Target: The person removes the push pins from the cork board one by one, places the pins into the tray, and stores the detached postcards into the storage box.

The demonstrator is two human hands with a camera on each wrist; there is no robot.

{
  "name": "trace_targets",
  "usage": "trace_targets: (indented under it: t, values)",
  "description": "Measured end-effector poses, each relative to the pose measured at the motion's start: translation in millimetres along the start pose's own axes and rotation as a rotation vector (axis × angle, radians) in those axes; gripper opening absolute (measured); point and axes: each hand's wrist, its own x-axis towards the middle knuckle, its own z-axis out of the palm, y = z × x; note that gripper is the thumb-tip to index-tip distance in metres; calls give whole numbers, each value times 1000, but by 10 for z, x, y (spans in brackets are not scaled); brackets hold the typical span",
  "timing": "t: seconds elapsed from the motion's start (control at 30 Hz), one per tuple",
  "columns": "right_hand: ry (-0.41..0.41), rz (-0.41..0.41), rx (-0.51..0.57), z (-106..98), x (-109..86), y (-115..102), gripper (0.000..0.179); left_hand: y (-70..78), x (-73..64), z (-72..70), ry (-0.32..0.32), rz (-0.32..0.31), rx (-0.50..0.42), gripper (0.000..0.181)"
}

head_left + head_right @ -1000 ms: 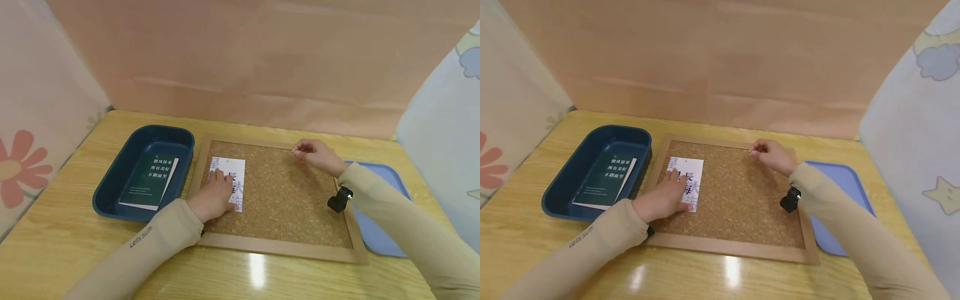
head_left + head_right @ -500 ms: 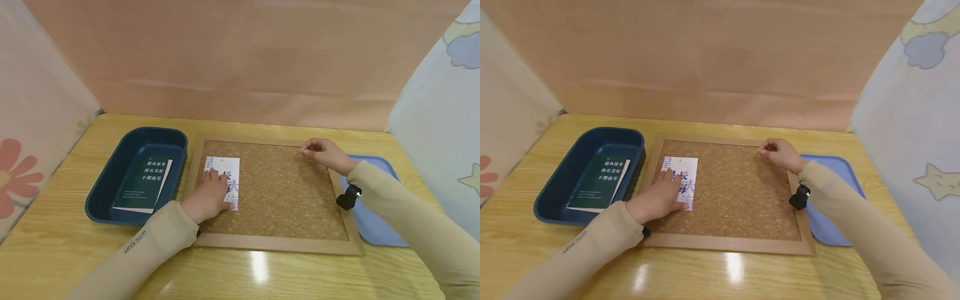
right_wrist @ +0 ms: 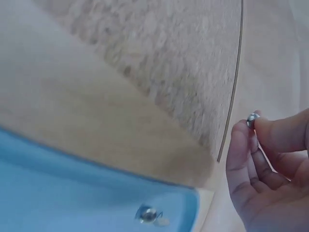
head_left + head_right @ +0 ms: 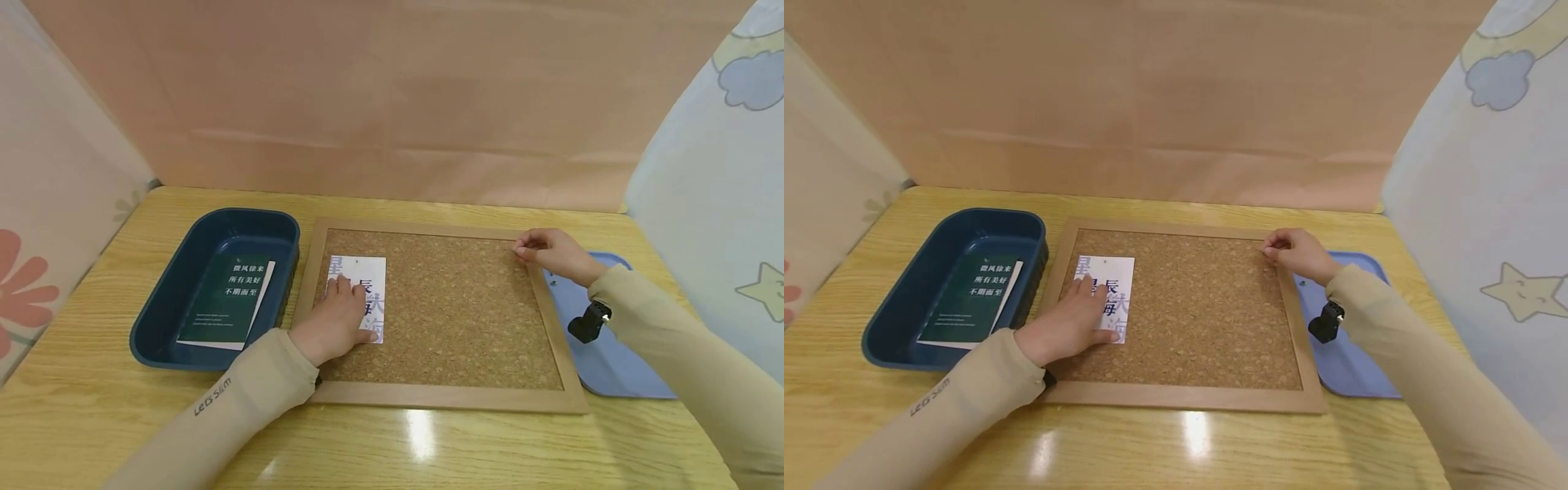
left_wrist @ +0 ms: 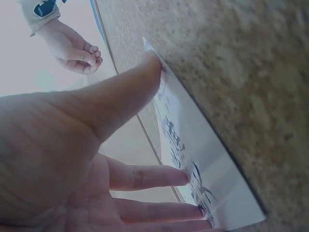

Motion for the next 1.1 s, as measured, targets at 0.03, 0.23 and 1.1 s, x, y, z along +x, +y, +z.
trace_targets:
  t: [0.03,0.23,1.1]
  values:
    - [0,2,-9,-10,-6,15,26,2,1,0,4,2,4,67]
    - [-4,39,-14,-29,-43,106,27,4,4,2,1,-8,0,68]
    - [22,117,-147,-160,-103,414,32,4,10,-8,-32,-30,-37,77]
